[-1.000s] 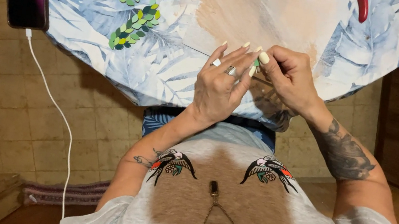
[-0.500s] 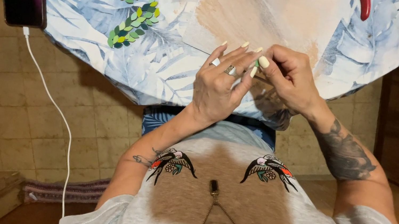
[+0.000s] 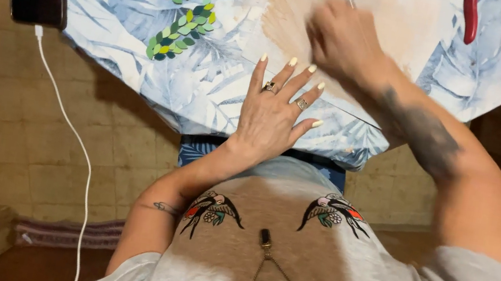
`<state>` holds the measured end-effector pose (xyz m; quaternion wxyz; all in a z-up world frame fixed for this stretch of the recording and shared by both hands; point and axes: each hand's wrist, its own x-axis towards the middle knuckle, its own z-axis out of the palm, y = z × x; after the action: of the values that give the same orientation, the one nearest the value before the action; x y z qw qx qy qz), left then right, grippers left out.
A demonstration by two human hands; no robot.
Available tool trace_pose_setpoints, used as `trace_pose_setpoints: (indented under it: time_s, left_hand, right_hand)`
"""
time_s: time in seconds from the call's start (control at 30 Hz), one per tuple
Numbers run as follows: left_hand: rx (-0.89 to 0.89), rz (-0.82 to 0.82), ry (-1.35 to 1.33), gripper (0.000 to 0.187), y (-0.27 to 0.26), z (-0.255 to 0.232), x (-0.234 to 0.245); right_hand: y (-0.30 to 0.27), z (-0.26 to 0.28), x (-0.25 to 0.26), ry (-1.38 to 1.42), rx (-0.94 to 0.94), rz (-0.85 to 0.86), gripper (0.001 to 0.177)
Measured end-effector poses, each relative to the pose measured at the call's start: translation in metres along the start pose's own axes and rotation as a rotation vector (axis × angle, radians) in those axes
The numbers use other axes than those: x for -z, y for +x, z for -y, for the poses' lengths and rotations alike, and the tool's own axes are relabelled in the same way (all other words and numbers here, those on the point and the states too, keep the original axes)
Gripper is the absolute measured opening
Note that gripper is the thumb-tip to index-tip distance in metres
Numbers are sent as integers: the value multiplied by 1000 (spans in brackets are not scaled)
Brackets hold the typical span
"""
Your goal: Sanding the edges of small green mosaic tiles by rubbing them against a sheet of sandpaper on a table.
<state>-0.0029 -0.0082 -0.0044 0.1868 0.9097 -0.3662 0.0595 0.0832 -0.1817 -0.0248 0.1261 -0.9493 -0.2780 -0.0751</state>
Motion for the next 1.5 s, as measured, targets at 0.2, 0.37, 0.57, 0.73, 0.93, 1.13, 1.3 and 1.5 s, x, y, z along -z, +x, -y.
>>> trace_pose_setpoints:
  time_s: [0.2, 0.37, 0.57, 0.73, 0.93, 1.13, 1.3, 1.5]
  left_hand:
    - [4, -41, 2, 44, -1, 1, 0]
    - [-24, -42, 27, 46, -2, 2, 0]
    - [-48, -19, 75, 51, -1, 4, -1]
    - [-30, -43, 68, 51, -1, 2, 0]
    - [-25, -46, 22, 50, -1, 0, 1]
    - [-10, -79, -112, 47, 0, 4, -9]
    - [-32, -108, -118, 48, 0, 5, -9]
    - [-24, -29, 40, 52, -2, 3, -3]
  right_hand:
    - [47, -4, -1, 251, 21, 68, 24]
    - [-61, 12, 41, 32, -13, 226, 9]
    - [-98, 5, 42, 6, 12, 124, 4]
    - [0, 7, 7, 65, 91, 101, 5]
    - [44, -5, -3, -4, 210, -29, 11]
    - [-89, 1, 37, -102, 101, 164, 11]
    - [-120, -15, 22, -183, 25, 131, 14]
    - [26, 0, -2, -35, 189, -4, 8]
